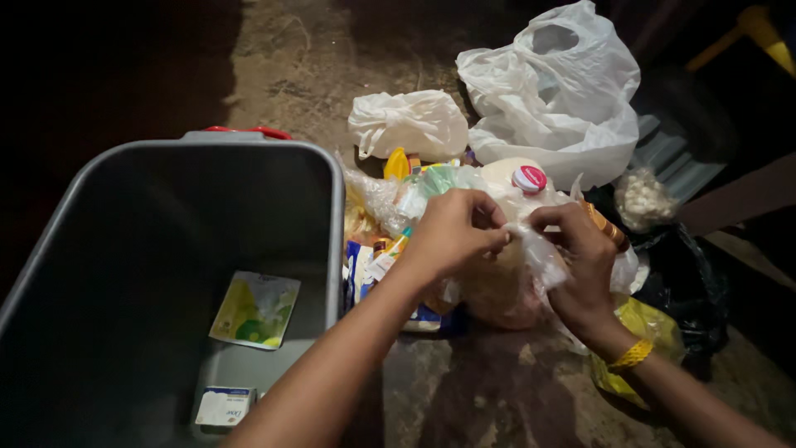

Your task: The person unloads groceries from plastic bags onto a tiled floor and places selected items into a gray plastic bin. They handle small boxes, packaged food, and a wooden hairbrush, moving them from the bags into the bin.

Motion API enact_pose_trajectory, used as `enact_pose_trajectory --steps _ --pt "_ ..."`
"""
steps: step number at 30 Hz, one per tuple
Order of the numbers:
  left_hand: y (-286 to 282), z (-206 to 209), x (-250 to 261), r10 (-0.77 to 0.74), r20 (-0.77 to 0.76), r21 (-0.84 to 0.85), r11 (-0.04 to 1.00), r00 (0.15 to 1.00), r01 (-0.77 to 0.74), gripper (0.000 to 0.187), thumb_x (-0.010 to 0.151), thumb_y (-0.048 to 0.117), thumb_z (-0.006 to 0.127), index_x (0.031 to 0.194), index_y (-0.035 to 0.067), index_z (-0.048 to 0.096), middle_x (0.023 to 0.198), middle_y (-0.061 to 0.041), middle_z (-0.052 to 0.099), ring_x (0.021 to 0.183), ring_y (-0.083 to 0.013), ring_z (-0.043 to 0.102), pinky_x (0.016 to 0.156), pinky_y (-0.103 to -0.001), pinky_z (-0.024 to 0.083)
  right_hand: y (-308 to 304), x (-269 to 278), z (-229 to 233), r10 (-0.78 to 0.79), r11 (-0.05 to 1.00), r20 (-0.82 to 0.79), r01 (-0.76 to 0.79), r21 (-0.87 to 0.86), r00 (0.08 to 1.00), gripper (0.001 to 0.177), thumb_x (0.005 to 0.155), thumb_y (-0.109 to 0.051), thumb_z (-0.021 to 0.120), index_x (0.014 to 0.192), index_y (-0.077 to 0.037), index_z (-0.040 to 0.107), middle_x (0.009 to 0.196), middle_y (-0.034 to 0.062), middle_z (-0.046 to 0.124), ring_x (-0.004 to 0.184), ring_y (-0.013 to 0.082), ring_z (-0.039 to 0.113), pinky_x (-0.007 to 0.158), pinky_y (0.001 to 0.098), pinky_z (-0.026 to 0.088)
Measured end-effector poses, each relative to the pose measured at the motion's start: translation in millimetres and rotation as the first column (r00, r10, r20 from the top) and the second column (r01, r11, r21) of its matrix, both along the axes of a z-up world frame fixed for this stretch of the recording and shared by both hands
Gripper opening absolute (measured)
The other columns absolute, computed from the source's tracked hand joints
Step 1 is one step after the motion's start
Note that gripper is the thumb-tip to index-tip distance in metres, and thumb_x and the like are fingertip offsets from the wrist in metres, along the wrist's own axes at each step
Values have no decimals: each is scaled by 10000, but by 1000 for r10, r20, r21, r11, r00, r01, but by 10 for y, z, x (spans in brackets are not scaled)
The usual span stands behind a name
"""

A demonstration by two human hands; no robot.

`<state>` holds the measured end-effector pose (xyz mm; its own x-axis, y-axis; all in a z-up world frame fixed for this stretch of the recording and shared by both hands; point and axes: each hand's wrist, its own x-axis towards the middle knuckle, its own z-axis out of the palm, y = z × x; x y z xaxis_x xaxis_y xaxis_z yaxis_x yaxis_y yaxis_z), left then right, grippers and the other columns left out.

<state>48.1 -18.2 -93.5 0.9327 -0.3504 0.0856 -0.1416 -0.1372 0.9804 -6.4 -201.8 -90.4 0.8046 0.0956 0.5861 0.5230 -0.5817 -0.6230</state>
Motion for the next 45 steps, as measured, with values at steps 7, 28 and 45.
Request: enact_pose_trajectory --steps 7,28,45 --pt "12 181 -44 158 573 8 980 804 -198 166 794 69 730 940 17 670 861 -162 715 808 -312 721 719 -411 569 32 134 64 -45 993 28 42 111 999 151 946 21 661 1096 8 654 1065 57 687 964 118 681 822 279 588" --pt "41 256 -223 -22 597 442 844 802 -305 148 849 36 606 994 56 585 1019 -169 649 965 -419 666 756 -524 538 79 127 286 40 893 -3 -37 -448 999 192 860 -155 753 930 -35 620 887 115 634 815 312 650 686 420 501" --pt "65 180 -164 80 559 156 967 825 -200 127 861 21 672 978 44 717 928 -176 697 888 -368 701 777 -446 559 -70 60 212 154 932 86 -116 -343 984 282 841 -165 766 1048 -16 646 979 129 668 917 309 680 770 405 530"
